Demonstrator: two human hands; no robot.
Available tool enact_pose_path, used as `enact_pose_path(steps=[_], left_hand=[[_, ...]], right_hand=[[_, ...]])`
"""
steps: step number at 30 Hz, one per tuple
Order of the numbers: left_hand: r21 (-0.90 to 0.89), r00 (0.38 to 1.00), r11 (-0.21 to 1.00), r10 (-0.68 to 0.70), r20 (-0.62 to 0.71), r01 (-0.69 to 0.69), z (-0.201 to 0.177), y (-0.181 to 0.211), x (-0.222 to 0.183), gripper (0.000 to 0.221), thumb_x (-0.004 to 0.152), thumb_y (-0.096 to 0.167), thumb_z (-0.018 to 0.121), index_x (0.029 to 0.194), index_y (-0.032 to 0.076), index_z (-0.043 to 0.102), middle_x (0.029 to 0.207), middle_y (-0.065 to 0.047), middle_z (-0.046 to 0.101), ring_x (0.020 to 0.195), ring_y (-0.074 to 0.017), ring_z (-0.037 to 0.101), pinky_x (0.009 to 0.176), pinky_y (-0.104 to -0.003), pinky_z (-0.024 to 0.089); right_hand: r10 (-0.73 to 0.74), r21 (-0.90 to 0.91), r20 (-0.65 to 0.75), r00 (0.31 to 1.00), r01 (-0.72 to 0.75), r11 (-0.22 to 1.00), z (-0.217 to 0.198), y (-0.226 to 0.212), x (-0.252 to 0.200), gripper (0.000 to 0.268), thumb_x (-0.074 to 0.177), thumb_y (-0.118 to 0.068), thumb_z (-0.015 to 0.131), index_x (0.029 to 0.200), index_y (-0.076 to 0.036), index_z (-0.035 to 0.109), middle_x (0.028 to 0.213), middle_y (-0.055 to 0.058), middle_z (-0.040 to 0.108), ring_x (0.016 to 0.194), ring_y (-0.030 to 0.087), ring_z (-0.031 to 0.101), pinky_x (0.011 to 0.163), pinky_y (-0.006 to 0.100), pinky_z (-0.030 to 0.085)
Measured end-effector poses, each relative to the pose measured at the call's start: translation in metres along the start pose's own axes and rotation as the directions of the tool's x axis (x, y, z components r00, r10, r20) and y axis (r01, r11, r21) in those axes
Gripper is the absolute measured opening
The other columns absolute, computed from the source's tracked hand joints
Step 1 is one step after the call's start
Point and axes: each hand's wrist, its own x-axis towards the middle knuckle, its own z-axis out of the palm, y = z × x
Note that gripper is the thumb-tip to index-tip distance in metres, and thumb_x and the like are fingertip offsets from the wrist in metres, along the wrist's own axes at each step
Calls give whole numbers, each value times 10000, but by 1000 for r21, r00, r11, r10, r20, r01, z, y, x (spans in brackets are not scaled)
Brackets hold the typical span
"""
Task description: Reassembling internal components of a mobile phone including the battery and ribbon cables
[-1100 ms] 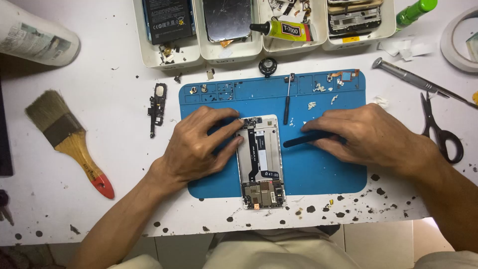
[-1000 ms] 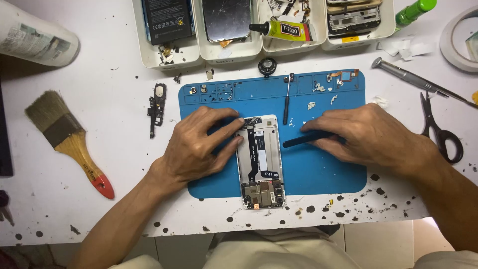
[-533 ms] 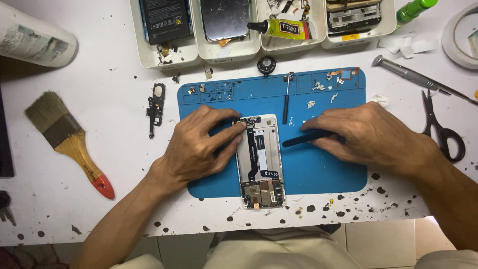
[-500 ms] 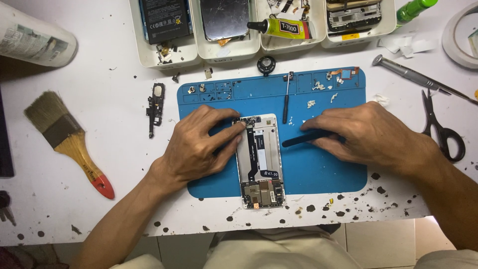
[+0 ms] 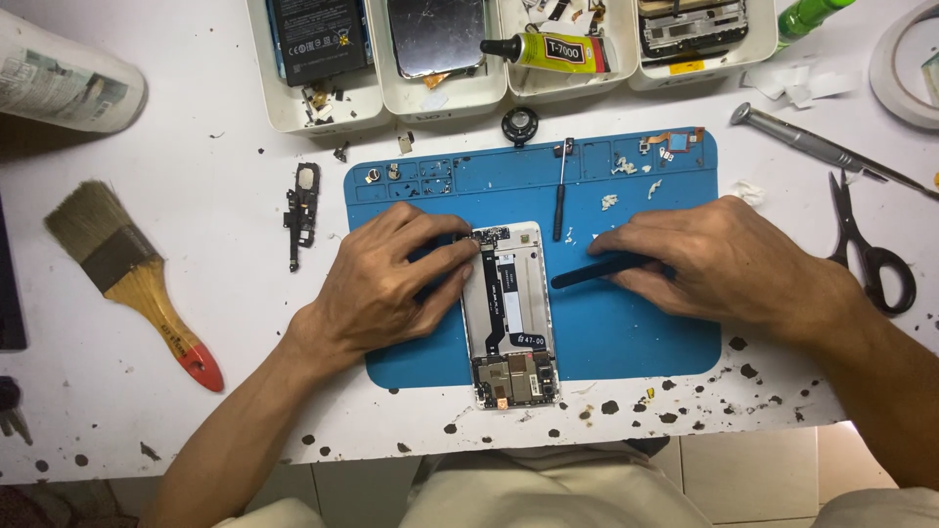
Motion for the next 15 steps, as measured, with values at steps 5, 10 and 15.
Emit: enact_pose_path(steps=[5,10,15], left_hand=[[1,1000,1000,22,8,-22,-2,-1,3,148,992,117,736,1082,4,705,1093,-182,706,831,-290,633,716,-362,555],[14,999,999,31,17,-31,-2,-2,1,162,1001,138,727,1099,12,698,1097,-181,711,835,-285,643,722,-355,560],[-29,1000,999,-18,-7,18,0,-1,0,183,971,127,751,1105,11,703,1080,-171,720,870,-288,660,768,-366,572]], right_hand=[[2,11,6,1000,-2,1000,-1,0,0,384,858,-258,771,1215,-140,698,1094,56,778,725,164,777,589,282,651],[-1,3,24,1000,1,1000,1,3,-1,401,864,-264,760,1237,-138,687,1120,76,770,747,176,783,606,286,658],[1,21,6,1000,-1,1000,0,2,-1,401,857,-252,771,1234,-142,690,1102,59,777,696,160,776,573,279,654]])
